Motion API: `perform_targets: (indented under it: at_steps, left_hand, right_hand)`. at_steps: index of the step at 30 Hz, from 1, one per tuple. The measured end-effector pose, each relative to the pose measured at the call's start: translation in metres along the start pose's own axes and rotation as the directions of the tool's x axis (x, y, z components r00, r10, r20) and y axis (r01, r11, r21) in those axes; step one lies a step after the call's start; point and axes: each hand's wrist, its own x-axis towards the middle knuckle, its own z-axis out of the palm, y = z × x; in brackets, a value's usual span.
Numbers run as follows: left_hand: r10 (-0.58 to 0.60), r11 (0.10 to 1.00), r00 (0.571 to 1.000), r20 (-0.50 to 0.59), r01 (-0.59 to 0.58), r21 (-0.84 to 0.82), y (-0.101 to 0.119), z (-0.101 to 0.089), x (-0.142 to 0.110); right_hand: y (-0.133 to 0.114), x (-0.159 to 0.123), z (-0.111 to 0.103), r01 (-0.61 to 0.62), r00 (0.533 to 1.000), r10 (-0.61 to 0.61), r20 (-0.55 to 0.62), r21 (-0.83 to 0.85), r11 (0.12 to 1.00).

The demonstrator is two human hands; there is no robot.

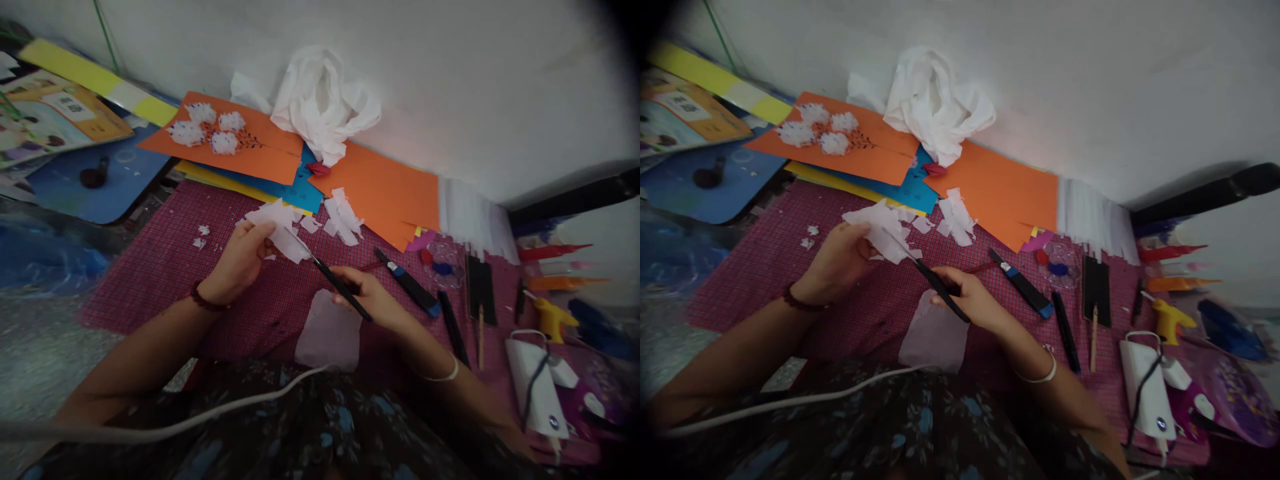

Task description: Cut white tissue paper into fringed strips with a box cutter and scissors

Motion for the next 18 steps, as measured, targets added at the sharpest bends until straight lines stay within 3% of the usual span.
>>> perform_targets:
  at_steps: [4, 13, 18]
  left_hand:
    - [0.015, 0.997, 0.998, -0.058, -0.01, 0.078, 0.003, 0.002, -0.003]
    - [0.064, 0.941, 0.985, 0.162, -0.113, 0.319, -0.001, 0.009, -0.014]
    - [0.003, 0.943, 0.985, 0.174, -0.06, 0.327, -0.005, 0.008, -0.014]
  right_hand:
    - [0.001, -0.004, -0.003, 0.002, 0.998, -0.003, 0.066, 0.014, 1.0]
    - [0.001, -0.005, -0.007, 0.03, 0.981, -0.046, 0.19, 0.081, 0.996]
    - [0.003, -0.003, -0.005, 0.018, 0.981, -0.041, 0.188, 0.124, 0.992]
